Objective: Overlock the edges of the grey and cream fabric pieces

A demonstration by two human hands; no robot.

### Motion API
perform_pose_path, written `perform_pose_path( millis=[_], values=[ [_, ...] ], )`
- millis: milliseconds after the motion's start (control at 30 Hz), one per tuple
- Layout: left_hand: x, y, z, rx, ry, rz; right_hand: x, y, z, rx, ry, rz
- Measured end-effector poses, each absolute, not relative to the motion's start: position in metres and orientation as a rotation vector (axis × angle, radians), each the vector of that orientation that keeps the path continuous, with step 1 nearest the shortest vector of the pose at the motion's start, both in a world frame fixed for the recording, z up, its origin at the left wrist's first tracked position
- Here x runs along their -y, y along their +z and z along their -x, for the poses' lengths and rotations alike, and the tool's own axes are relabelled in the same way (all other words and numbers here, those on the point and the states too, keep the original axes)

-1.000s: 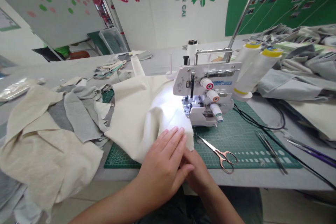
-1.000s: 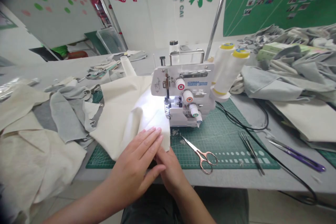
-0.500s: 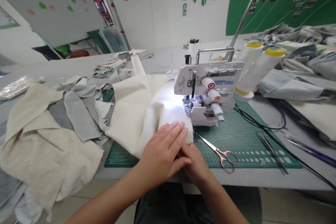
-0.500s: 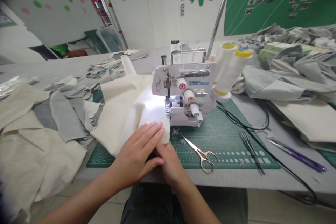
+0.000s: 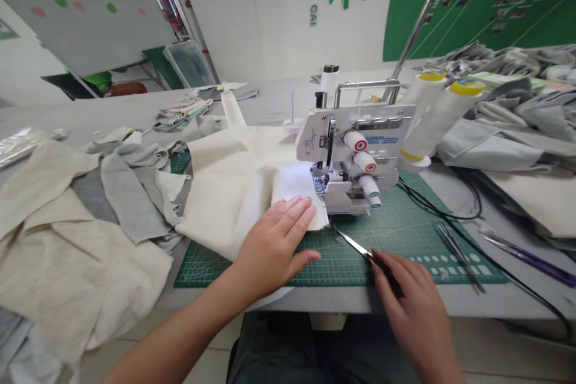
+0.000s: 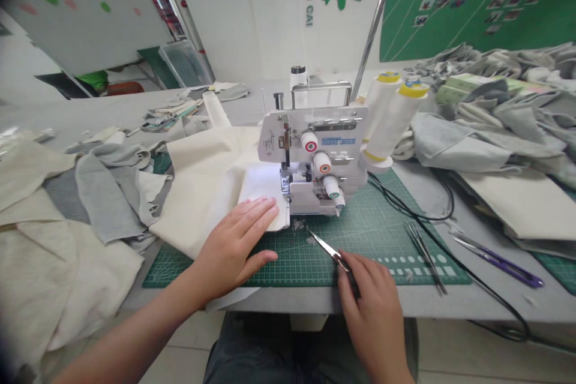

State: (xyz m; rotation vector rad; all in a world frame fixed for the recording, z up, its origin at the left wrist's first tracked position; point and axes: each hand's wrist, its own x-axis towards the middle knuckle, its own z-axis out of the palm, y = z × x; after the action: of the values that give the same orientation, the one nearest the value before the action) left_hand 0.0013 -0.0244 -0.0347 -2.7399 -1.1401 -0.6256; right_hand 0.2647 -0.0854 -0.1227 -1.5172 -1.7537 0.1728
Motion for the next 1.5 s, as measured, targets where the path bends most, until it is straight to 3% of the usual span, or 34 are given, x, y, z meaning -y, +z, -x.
perform_pose_path(
  millis=[367, 1067, 1500],
  values=[
    [0.009, -0.033, 0.003, 1.137, -0.652, 2.757, 0.092, -0.122, -0.278, 1.949, -0.183, 1.564],
    [-0.008, -0.011, 0.003, 1.340, -0.528, 2.903, 0.106, -0.117, -0.301, 2.181, -0.045, 1.789],
    [-0.040, -0.009, 0.000, 1.478, -0.979, 2.918, 0.100, -0.111, -0.302, 2.215, -0.034, 1.908]
  ],
)
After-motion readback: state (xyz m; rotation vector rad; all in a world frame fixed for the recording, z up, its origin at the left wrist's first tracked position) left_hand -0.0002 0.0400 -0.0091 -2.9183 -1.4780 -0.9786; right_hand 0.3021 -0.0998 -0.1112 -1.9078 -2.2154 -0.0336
